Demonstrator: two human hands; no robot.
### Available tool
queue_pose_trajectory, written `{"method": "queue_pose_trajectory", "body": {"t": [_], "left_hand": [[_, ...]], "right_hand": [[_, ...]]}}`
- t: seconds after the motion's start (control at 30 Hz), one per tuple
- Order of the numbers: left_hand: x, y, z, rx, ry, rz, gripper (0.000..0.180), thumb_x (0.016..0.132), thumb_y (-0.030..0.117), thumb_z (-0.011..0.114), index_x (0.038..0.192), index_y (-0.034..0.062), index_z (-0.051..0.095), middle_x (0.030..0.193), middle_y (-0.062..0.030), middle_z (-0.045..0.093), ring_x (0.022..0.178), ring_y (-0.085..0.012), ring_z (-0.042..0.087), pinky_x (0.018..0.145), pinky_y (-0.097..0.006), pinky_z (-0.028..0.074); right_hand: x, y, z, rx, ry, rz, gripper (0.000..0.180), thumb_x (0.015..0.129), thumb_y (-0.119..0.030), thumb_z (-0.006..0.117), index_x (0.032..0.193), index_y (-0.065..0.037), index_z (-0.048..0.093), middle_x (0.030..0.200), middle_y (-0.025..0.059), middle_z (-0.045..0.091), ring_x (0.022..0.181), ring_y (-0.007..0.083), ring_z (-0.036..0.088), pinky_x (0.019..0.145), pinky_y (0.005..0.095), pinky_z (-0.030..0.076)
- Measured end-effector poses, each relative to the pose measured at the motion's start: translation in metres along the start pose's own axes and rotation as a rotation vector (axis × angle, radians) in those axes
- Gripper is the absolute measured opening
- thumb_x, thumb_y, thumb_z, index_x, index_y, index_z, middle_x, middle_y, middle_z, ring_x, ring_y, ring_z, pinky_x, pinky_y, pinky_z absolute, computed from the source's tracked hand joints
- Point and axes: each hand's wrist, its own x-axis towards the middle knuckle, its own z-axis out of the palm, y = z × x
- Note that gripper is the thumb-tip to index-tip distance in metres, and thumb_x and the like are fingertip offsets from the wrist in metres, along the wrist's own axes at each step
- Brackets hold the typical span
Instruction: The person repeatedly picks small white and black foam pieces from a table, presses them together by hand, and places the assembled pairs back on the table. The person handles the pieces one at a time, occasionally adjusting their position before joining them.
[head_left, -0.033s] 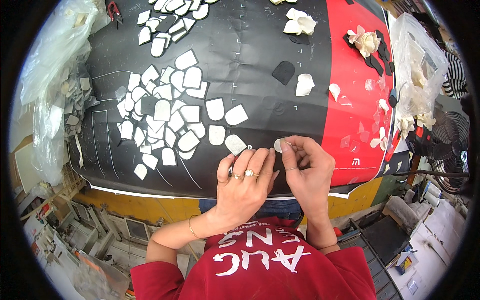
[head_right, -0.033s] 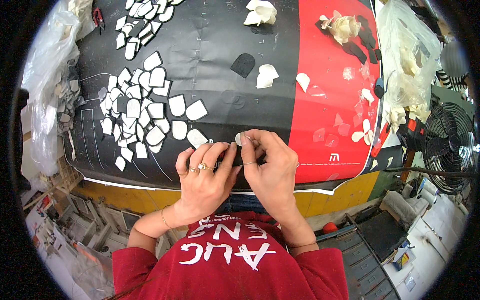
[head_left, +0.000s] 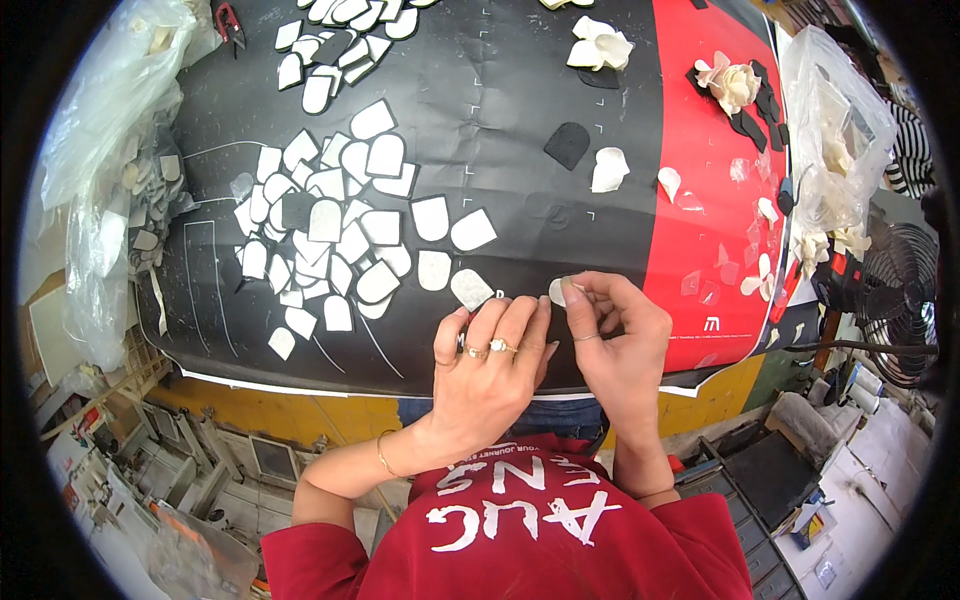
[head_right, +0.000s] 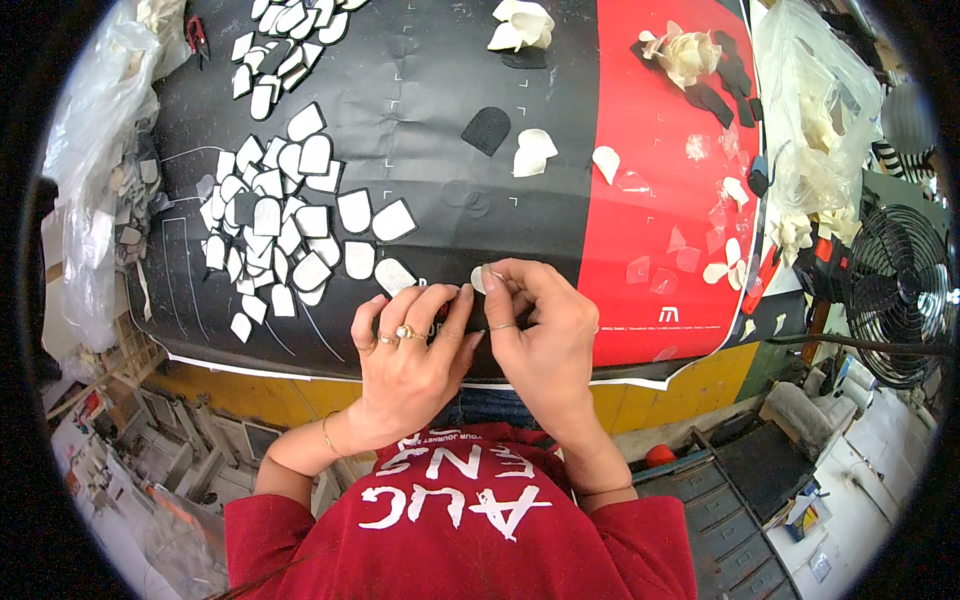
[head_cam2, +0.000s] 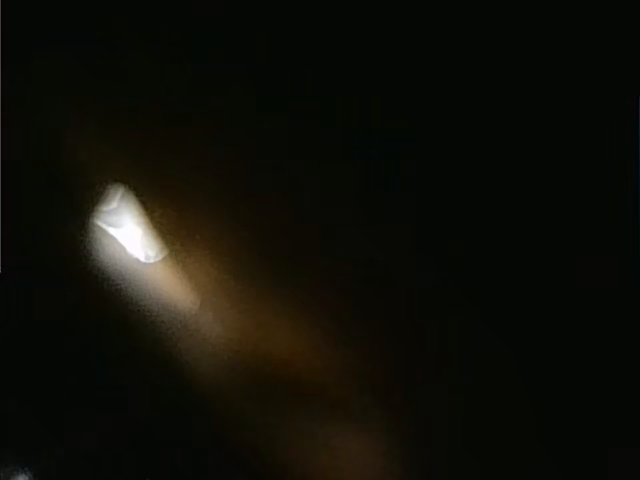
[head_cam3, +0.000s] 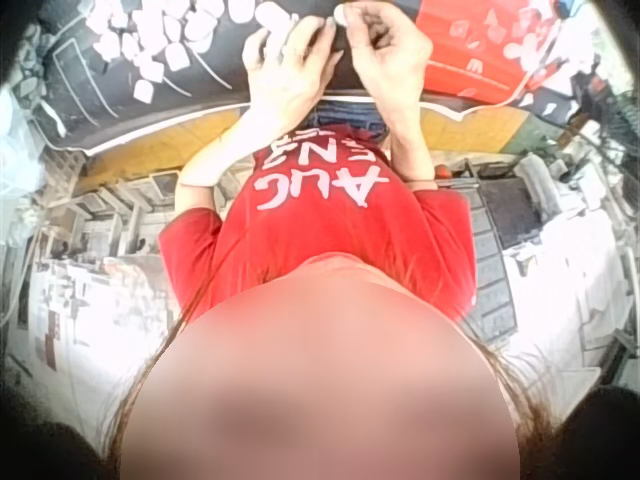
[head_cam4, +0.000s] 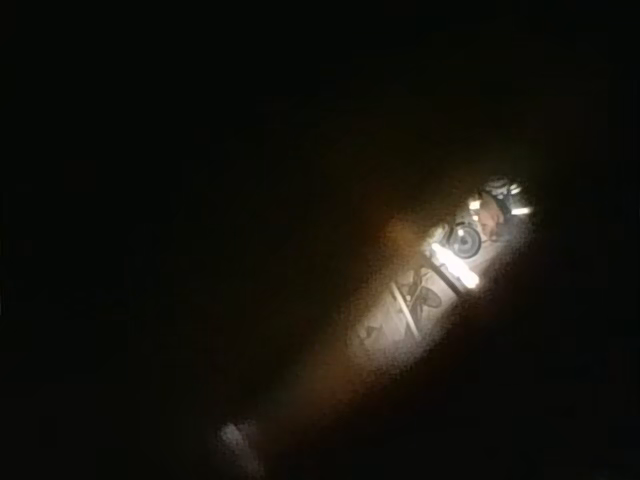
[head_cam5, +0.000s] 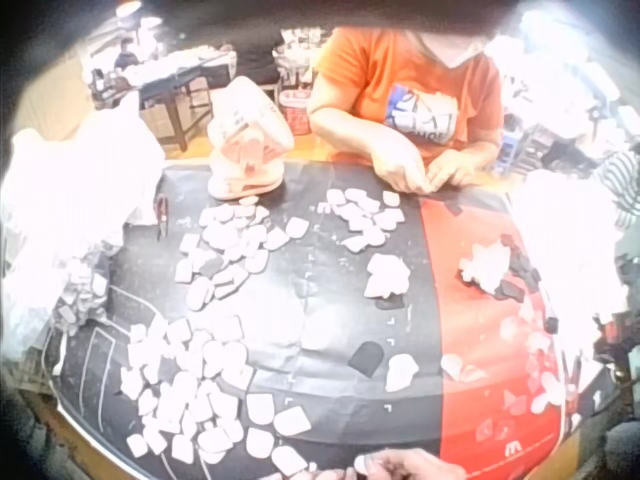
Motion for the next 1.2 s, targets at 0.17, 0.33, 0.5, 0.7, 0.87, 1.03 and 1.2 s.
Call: {"method": "queue_pose_trajectory", "body": {"t": [0.17,0.33,0.5,0.7,0.87,1.03,1.2], "left_hand": [[0.0007,0.0008,-0.0014,0.015,-0.013,0.007,0.043,0.076,0.022,0.078,0.116,0.0087,0.070,0.117,-0.0012,0.059,0.111,-0.0197,0.055,0.102,-0.043,0.030],[0.0002,0.0002,-0.0009,0.008,-0.010,0.009,0.044,0.077,0.022,0.078,0.117,0.0087,0.069,0.117,-0.0014,0.059,0.112,-0.0200,0.055,0.103,-0.043,0.030],[-0.0007,-0.0004,-0.0001,0.009,-0.006,0.011,0.044,0.077,0.022,0.078,0.118,0.0086,0.069,0.117,-0.0021,0.059,0.112,-0.0204,0.055,0.103,-0.044,0.030],[-0.0011,-0.0002,0.0002,0.013,-0.004,0.016,0.045,0.077,0.022,0.078,0.120,0.0087,0.068,0.117,-0.0020,0.059,0.112,-0.0204,0.056,0.104,-0.044,0.030],[-0.0021,0.0005,0.0013,0.002,0.000,-0.002,0.047,0.078,0.022,0.078,0.121,0.0094,0.068,0.118,-0.0022,0.059,0.112,-0.0205,0.056,0.104,-0.044,0.030],[-0.0010,0.0005,0.0022,-0.032,0.014,-0.022,0.049,0.078,0.022,0.077,0.124,0.0102,0.067,0.118,-0.0030,0.058,0.112,-0.0207,0.056,0.103,-0.044,0.030],[0.0011,0.0005,0.0007,-0.010,-0.019,-0.008,0.050,0.078,0.022,0.077,0.125,0.0100,0.067,0.120,-0.0031,0.057,0.111,-0.0207,0.055,0.103,-0.043,0.030]], "right_hand": [[0.0020,0.0020,-0.0018,0.120,-0.027,0.020,0.010,0.091,-0.005,0.071,0.098,0.002,0.070,0.080,0.0075,0.072,0.064,0.0078,0.063,0.058,0.0245,0.050],[0.0002,-0.0001,0.0004,0.051,-0.012,-0.001,0.009,0.091,-0.004,0.070,0.097,0.002,0.070,0.079,0.0085,0.072,0.064,0.0096,0.063,0.058,0.0255,0.050],[0.0017,-0.0017,-0.0001,0.007,0.007,-0.021,0.009,0.090,-0.004,0.070,0.097,0.002,0.070,0.079,0.0100,0.070,0.062,0.0118,0.063,0.057,0.0269,0.050],[0.0006,-0.0015,0.0011,-0.030,0.018,-0.033,0.011,0.092,-0.006,0.071,0.099,0.003,0.071,0.077,0.0040,0.071,0.064,0.0044,0.056,0.060,0.0213,0.046],[0.0005,-0.0010,0.0009,-0.028,0.021,-0.034,0.011,0.092,-0.005,0.070,0.099,0.003,0.071,0.077,0.0042,0.071,0.064,0.0045,0.057,0.060,0.0211,0.046],[0.0013,-0.0023,0.0000,-0.018,0.008,-0.015,0.010,0.092,-0.004,0.070,0.099,0.004,0.070,0.077,0.0039,0.070,0.064,0.0042,0.056,0.059,0.0212,0.046],[0.0025,-0.0041,0.0000,0.002,-0.001,0.004,0.010,0.093,-0.004,0.069,0.098,0.004,0.069,0.075,0.0033,0.069,0.063,0.0038,0.056,0.058,0.0208,0.046]]}}
